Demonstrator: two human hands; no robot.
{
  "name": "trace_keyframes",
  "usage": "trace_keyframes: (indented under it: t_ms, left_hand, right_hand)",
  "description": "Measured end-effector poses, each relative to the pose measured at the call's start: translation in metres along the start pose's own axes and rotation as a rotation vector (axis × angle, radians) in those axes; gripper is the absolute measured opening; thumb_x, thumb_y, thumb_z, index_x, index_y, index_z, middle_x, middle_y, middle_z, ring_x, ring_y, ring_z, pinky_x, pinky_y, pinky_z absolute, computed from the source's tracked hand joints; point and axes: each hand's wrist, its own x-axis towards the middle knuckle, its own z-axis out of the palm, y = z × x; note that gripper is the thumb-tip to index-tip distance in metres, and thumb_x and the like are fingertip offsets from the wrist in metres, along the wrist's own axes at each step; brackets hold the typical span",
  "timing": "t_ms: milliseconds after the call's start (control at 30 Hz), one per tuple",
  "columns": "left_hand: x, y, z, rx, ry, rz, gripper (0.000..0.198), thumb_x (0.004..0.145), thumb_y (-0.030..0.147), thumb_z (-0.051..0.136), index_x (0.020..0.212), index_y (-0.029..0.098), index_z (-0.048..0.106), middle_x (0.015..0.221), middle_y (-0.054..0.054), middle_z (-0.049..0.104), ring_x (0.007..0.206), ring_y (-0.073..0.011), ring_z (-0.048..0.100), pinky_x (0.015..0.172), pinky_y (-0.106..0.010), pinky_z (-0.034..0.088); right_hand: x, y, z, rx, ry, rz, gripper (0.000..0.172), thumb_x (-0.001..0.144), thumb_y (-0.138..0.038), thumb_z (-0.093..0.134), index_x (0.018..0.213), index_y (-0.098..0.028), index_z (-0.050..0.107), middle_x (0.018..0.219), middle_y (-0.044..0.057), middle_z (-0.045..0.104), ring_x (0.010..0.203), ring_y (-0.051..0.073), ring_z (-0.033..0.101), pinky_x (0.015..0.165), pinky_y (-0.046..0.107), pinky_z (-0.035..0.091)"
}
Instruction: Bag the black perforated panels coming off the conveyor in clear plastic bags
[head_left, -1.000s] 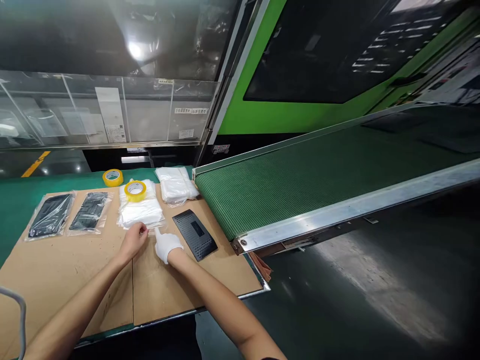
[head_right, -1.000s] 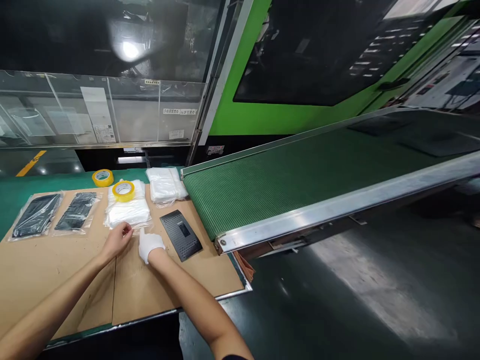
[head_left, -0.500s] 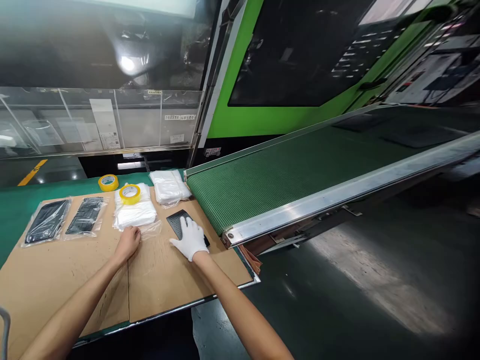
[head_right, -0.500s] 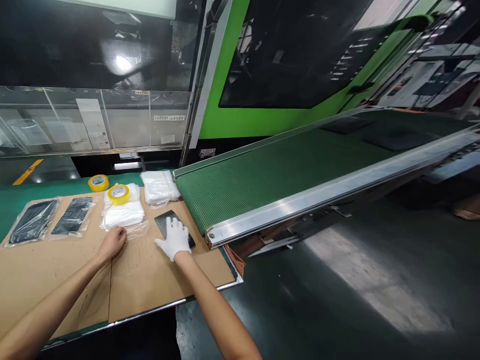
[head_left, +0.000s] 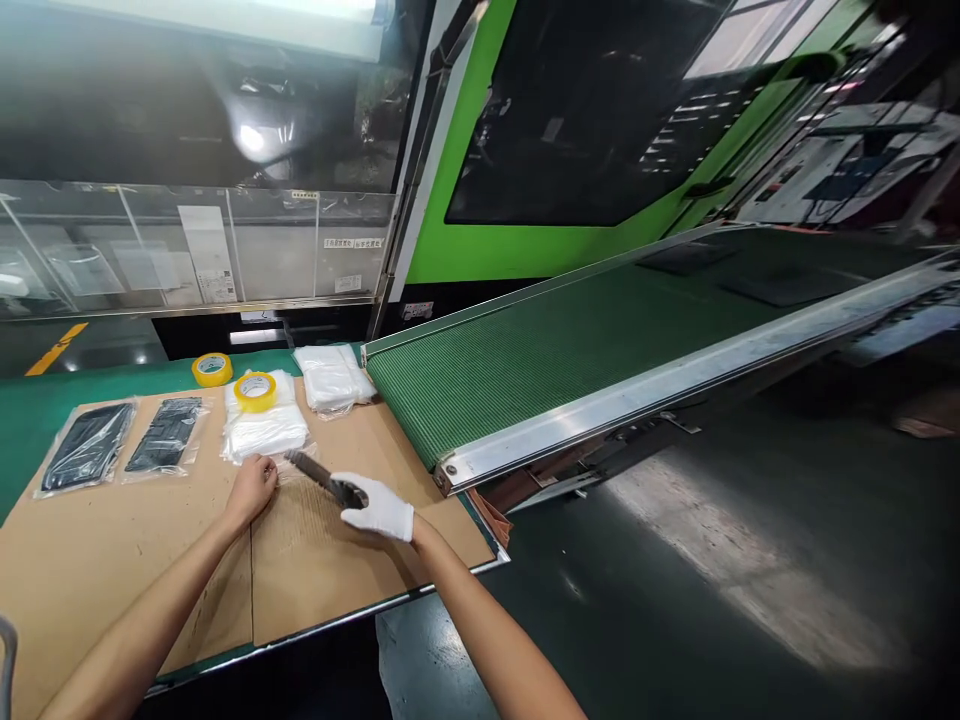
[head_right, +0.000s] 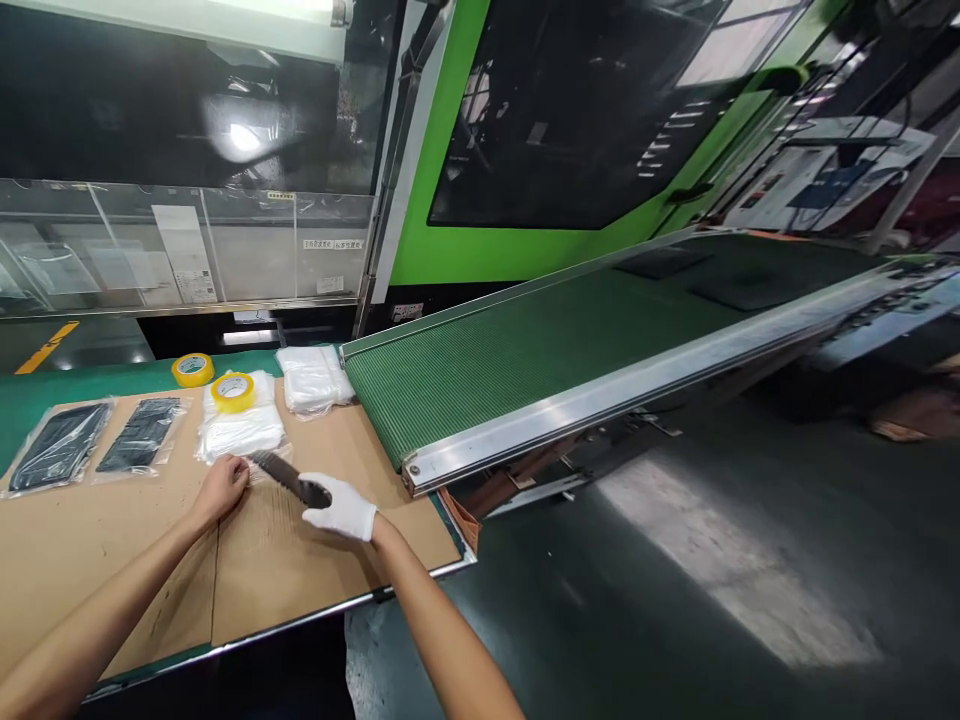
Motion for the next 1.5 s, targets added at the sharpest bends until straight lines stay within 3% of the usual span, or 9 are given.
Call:
trace_keyframes:
  t_ms: [67,267,433,600,800,900,1033,1200,1500]
  left_hand:
    - [-0.001,-0.001,-0.001,-0.018,-0.004,0.007,0.013,0.088,0.019,0.053,0.082,0.021,0.065,0.09,-0.009,0.068,0.095,-0.0272,0.065,0.088,-0.04,0.052]
    - [-0.013,-0.002,-0.005,-0.071,-0.012,0.049,0.021,0.083,0.015,0.055,0.1,0.021,0.065,0.102,-0.01,0.069,0.104,-0.0279,0.065,0.096,-0.044,0.053]
    - [-0.026,0.009,-0.009,-0.071,0.094,0.098,0.009,0.089,0.022,0.052,0.09,0.023,0.06,0.094,-0.009,0.066,0.096,-0.0289,0.064,0.089,-0.045,0.053]
    - [-0.03,0.023,-0.025,-0.116,0.079,0.239,0.014,0.095,0.029,0.051,0.099,0.023,0.063,0.104,-0.011,0.068,0.105,-0.0283,0.064,0.096,-0.046,0.053]
    - [-0.018,-0.017,-0.038,0.067,-0.084,0.431,0.074,0.078,0.011,0.057,0.151,0.016,0.045,0.158,-0.018,0.047,0.15,-0.034,0.039,0.123,-0.055,0.036]
    - [-0.003,-0.038,-0.028,0.2,-0.113,0.502,0.076,0.078,0.003,0.051,0.153,0.015,0.044,0.16,-0.018,0.047,0.154,-0.0325,0.034,0.125,-0.059,0.031]
    - [0.015,-0.048,-0.012,0.2,-0.11,0.569,0.066,0.083,-0.003,0.042,0.147,0.015,0.053,0.151,-0.016,0.058,0.149,-0.0274,0.045,0.123,-0.058,0.036]
    - [0.021,-0.031,-0.014,0.027,-0.136,0.552,0.052,0.093,0.006,0.041,0.139,0.02,0.063,0.143,-0.013,0.066,0.133,-0.0258,0.062,0.116,-0.053,0.048]
    - [0.017,0.013,-0.037,-0.224,-0.197,0.472,0.044,0.094,0.019,0.047,0.129,0.025,0.072,0.136,-0.011,0.071,0.123,-0.0286,0.069,0.109,-0.048,0.053]
  right_hand:
    - [-0.005,-0.004,0.002,-0.002,-0.084,-0.04,0.066,0.074,-0.038,0.076,0.137,-0.019,0.066,0.137,0.011,0.068,0.123,0.026,0.065,0.11,0.039,0.049]
    - [-0.001,-0.027,0.008,-0.406,-0.015,0.114,0.067,0.075,-0.051,0.074,0.136,-0.023,0.066,0.131,0.014,0.066,0.117,0.034,0.064,0.102,0.044,0.049]
    - [0.004,-0.055,0.026,-0.697,0.046,0.267,0.071,0.074,-0.054,0.072,0.134,-0.018,0.064,0.133,0.023,0.061,0.117,0.042,0.06,0.097,0.052,0.047]
    - [0.008,-0.075,0.042,-0.672,0.01,0.255,0.071,0.074,-0.057,0.07,0.133,-0.018,0.063,0.129,0.022,0.062,0.114,0.041,0.062,0.095,0.051,0.048]
    - [0.018,-0.074,0.025,-0.636,-0.026,0.27,0.072,0.076,-0.064,0.067,0.132,-0.018,0.066,0.126,0.02,0.065,0.113,0.038,0.065,0.095,0.048,0.05]
    - [0.024,-0.078,0.014,-0.579,-0.081,0.24,0.075,0.076,-0.067,0.067,0.134,-0.02,0.066,0.13,0.018,0.066,0.115,0.038,0.066,0.097,0.048,0.051]
    - [0.029,-0.083,-0.001,-0.515,-0.103,0.233,0.077,0.076,-0.068,0.068,0.136,-0.021,0.067,0.128,0.017,0.069,0.115,0.037,0.067,0.099,0.046,0.052]
    - [0.031,-0.083,-0.01,-0.498,-0.121,0.216,0.067,0.075,-0.066,0.069,0.126,-0.022,0.073,0.123,0.016,0.073,0.109,0.037,0.07,0.091,0.044,0.054]
    - [0.033,-0.087,-0.012,-0.429,-0.136,0.161,0.055,0.074,-0.064,0.072,0.111,-0.024,0.078,0.112,0.012,0.077,0.097,0.033,0.073,0.083,0.04,0.056]
